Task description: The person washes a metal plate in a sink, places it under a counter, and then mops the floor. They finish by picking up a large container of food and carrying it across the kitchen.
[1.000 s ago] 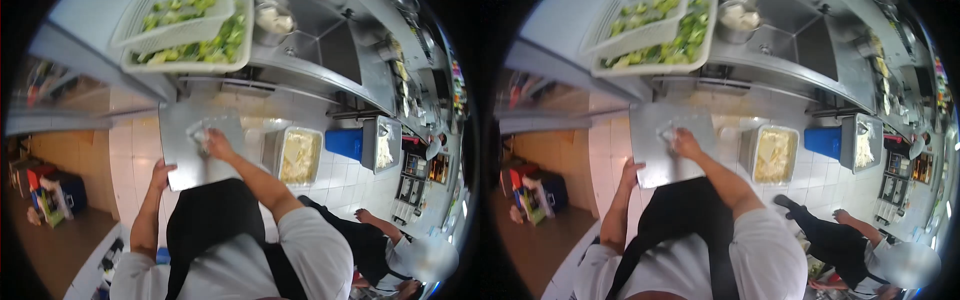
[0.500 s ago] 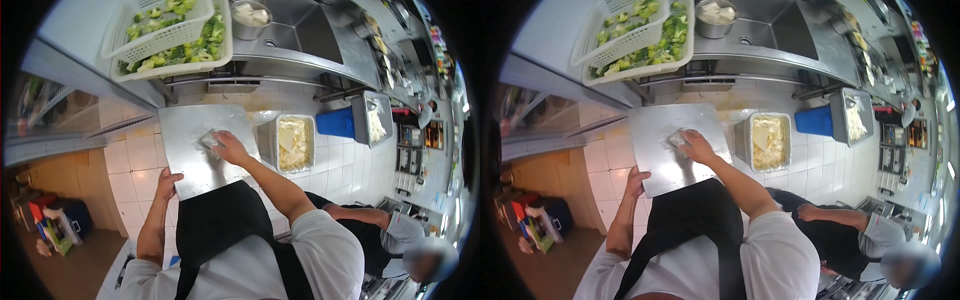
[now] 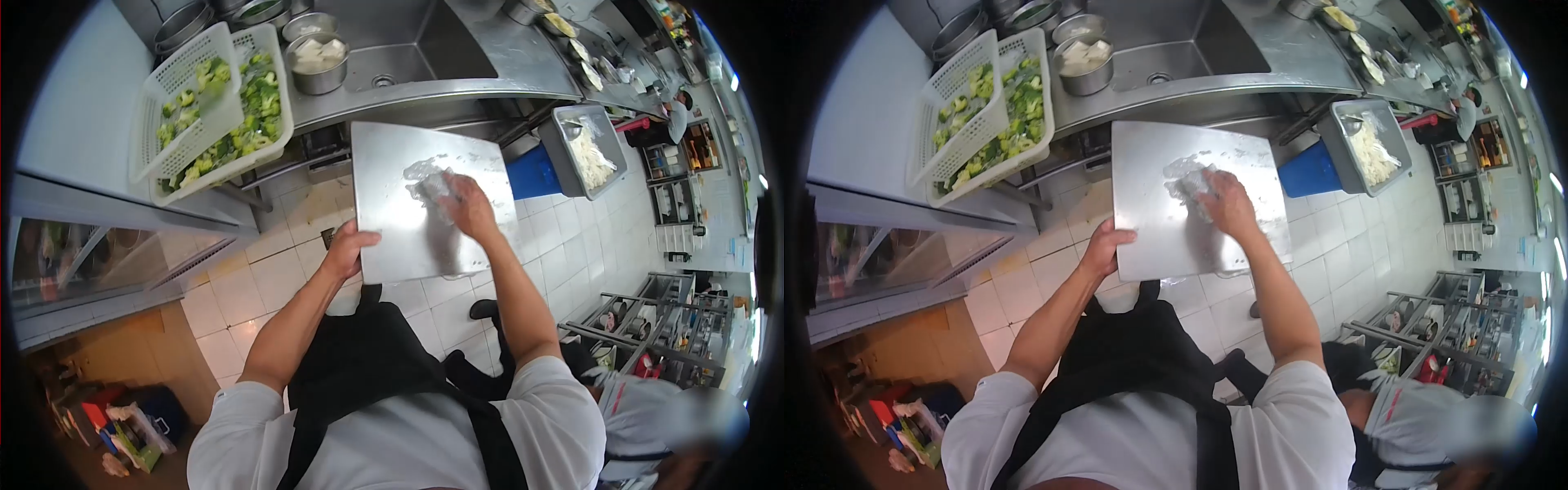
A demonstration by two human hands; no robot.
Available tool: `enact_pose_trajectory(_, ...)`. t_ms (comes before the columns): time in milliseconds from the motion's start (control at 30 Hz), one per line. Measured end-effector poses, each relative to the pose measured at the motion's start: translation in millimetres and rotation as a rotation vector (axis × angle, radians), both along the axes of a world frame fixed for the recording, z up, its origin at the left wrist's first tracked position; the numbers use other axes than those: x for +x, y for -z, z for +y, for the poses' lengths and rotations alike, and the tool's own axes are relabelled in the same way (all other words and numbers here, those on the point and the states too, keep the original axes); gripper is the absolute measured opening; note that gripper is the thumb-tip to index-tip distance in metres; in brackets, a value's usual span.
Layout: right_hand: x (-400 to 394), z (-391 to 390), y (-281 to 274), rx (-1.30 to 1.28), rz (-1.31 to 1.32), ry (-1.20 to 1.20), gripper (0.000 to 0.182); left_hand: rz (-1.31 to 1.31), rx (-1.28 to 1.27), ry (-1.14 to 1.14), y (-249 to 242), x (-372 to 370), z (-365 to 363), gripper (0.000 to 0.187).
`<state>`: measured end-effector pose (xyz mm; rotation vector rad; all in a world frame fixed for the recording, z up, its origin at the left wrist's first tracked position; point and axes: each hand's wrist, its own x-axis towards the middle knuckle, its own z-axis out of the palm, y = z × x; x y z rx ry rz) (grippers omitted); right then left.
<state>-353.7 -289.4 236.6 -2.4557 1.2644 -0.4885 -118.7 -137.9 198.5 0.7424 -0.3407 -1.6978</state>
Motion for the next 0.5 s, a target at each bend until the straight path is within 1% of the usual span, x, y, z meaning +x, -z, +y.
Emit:
enact_pose_trajectory(67, -10, -35, -28, 0.005, 0.050, -0.002, 0.047, -0.029, -0.038, -0.010, -6, -13, -39, 0.040)
enact_pose_trajectory(100, -16, -59, -29, -0.049, 0.086, 0.003, 0.046, -0.041, -0.055, -0.018, -9, -20, -60, 0.040)
enact_pose_trajectory(133, -26, -89, -20, -0.303, 0.158, -0.138, 0.044, -0.043, -0.062, -0.064, -22, -28, -79, 0.037)
enact_pose_trajectory(167, -29, -111, -19, -0.202, 0.090, -0.021, 0.044, -0.045, -0.057, -0.107, -36, -32, -96, 0.035)
enact_pose_trajectory(200, -34, -146, -6, -0.251, 0.114, -0.083, 0.045, -0.030, -0.099, -0.109, -40, -32, -114, 0.034)
enact_pose_trajectory(233, -29, -163, -18, -0.274, 0.129, -0.062, 0.047, -0.015, -0.142, -0.111, -43, -31, -136, 0.033)
enact_pose_trajectory(267, -19, -177, -29, -0.307, 0.181, 0.000, 0.042, -0.043, -0.149, -0.174, -51, -31, -154, 0.034)
enact_pose_trajectory(300, -12, -184, -55, -0.364, 0.333, -0.126, 0.033, -0.075, -0.147, -0.241, -53, -28, -172, 0.034)
enact_pose_trajectory(333, -18, -232, -28, -0.560, 0.275, -0.278, 0.028, -0.134, -0.167, -0.229, -43, -18, -197, 0.034)
enact_pose_trajectory(367, -12, -268, -20, -0.693, 0.482, -0.364, 0.029, -0.105, -0.179, -0.233, -53, -13, -205, 0.031)
enact_pose_trajectory(400, 8, -256, -47, -0.377, 0.338, -0.095, 0.031, -0.010, -0.185, -0.176, -43, 1, -228, 0.027)
enact_pose_trajectory(433, 19, -244, -72, -0.332, 0.278, -0.020, 0.034, -0.089, -0.200, -0.233, -53, 7, -237, 0.025)
enact_pose_trajectory(467, 19, -267, -53, -0.449, 0.246, -0.074, 0.033, -0.093, -0.211, -0.263, -54, 14, -249, 0.025)
enact_pose_trajectory(500, 20, -306, -26, -0.565, 0.213, -0.125, 0.032, -0.096, -0.223, -0.291, -52, 23, -262, 0.024)
